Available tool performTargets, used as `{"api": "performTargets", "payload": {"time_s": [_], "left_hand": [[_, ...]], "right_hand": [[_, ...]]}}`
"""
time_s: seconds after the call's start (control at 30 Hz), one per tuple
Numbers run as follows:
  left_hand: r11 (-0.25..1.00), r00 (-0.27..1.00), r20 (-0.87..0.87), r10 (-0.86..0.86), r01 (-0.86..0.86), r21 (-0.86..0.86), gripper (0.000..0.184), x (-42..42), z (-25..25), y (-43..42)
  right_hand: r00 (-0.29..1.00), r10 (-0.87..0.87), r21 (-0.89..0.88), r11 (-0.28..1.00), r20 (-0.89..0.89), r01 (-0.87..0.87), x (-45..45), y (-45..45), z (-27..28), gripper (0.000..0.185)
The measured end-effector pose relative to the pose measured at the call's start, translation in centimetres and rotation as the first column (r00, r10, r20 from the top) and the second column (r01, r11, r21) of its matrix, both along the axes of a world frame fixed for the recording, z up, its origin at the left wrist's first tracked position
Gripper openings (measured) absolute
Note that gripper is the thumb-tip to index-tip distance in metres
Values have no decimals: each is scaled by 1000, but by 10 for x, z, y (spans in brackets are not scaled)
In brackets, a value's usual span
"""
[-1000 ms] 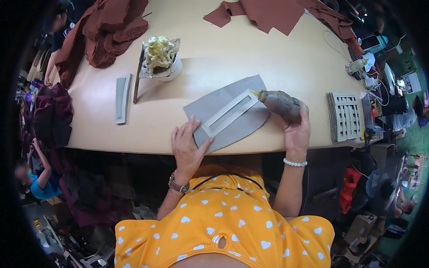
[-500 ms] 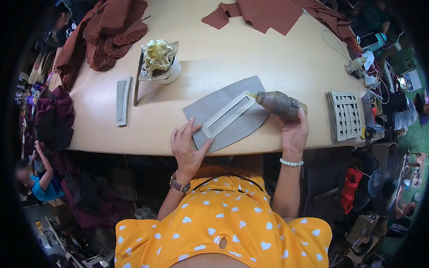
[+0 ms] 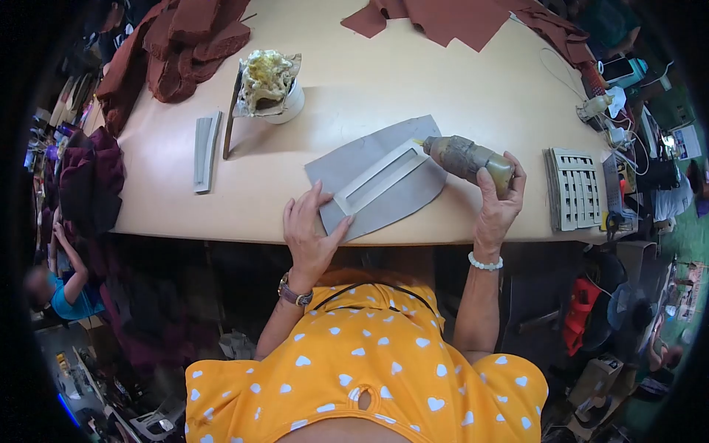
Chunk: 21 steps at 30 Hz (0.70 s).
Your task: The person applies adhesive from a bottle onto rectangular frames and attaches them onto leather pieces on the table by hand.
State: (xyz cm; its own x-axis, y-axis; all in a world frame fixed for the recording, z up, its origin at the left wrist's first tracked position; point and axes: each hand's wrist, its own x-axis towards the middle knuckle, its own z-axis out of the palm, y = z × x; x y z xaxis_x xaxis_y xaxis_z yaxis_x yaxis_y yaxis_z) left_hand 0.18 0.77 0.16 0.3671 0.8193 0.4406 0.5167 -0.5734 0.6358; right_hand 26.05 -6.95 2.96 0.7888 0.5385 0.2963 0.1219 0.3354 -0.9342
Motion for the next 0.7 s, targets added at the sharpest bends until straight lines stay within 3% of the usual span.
{"api": "performTargets", "payload": {"time_s": [0.07,0.7], "left_hand": [[1000,1000,-11,10,-10,10,67,0,0,0],[1000,1000,-11,13,-13,-18,66,2,2,0]], "right_hand": [[996,-13,-47,999,91,17,-2,0,1,43],[996,-34,-78,996,87,41,7,4,-11,42]]}}
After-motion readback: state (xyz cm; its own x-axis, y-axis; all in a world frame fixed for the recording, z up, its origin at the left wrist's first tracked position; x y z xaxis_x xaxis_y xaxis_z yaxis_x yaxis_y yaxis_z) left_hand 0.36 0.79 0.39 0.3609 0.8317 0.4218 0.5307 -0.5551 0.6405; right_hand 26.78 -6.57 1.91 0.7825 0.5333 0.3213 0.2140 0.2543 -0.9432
